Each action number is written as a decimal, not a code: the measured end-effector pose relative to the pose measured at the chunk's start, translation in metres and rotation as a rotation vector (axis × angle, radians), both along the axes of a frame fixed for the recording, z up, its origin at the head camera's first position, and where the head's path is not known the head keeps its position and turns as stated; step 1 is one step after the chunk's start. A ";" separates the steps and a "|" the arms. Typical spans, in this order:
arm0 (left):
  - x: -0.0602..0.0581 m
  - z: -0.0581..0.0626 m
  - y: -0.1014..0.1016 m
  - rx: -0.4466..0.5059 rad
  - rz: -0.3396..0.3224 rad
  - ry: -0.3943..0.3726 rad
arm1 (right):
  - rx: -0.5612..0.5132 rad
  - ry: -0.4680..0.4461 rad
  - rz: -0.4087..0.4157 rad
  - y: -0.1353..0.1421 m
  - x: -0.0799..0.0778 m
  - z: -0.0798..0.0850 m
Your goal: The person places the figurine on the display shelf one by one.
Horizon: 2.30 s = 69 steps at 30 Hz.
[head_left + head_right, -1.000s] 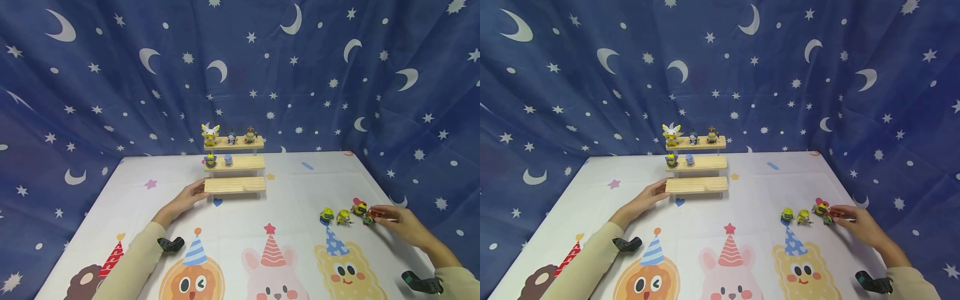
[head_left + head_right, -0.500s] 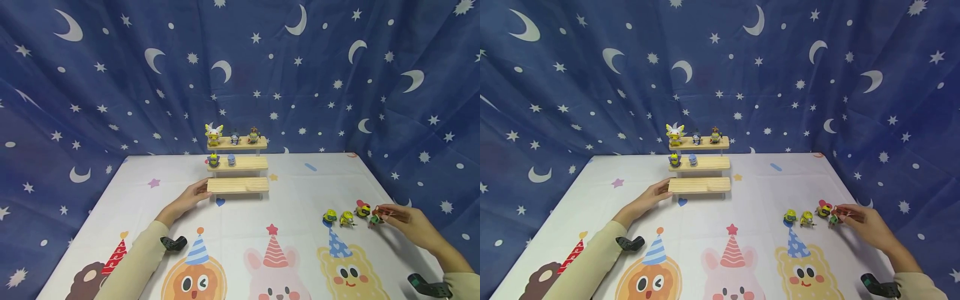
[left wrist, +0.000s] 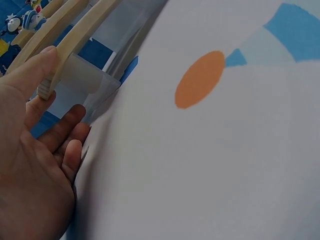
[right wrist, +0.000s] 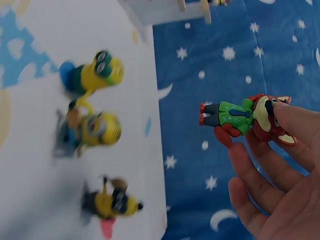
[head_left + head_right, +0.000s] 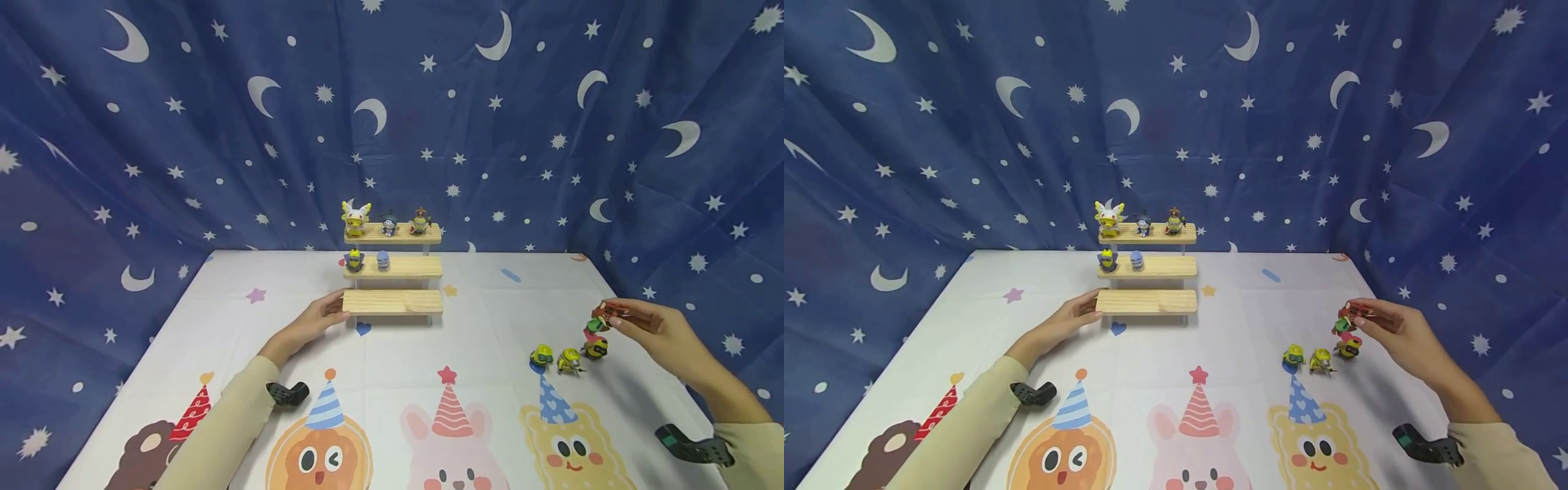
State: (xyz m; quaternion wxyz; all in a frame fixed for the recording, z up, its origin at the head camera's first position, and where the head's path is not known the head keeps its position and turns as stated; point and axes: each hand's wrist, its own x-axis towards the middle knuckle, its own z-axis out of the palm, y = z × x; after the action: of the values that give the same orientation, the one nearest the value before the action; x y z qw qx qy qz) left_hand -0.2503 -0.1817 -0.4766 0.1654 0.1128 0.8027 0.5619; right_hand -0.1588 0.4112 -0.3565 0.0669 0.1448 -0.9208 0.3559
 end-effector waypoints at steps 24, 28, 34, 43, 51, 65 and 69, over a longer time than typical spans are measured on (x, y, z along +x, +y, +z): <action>0.000 -0.002 -0.001 -0.019 0.007 0.004 | -0.065 -0.025 0.218 -0.103 -0.069 0.023; 0.001 -0.002 -0.001 -0.016 0.014 -0.007 | -0.064 -0.082 0.192 -0.116 -0.076 0.022; 0.002 -0.003 0.000 -0.027 0.016 -0.018 | -0.088 -0.122 0.200 -0.135 -0.089 0.017; 0.001 -0.001 0.000 -0.027 -0.008 0.015 | -0.073 -0.152 0.203 -0.161 -0.108 0.018; 0.002 0.001 -0.001 -0.035 0.002 -0.010 | -0.107 -0.165 0.230 -0.182 -0.119 0.019; 0.001 -0.002 -0.001 -0.028 0.004 0.000 | -0.153 -0.161 0.248 -0.219 -0.141 0.013; -0.001 -0.003 -0.001 -0.028 0.006 0.003 | -0.163 -0.163 0.257 -0.231 -0.145 0.012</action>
State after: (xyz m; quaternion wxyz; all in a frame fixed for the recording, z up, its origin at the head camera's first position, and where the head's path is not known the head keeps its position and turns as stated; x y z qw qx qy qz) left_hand -0.2511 -0.1825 -0.4799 0.1639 0.1088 0.8111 0.5508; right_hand -0.3041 0.1803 -0.3449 -0.0425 0.2259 -0.8653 0.4454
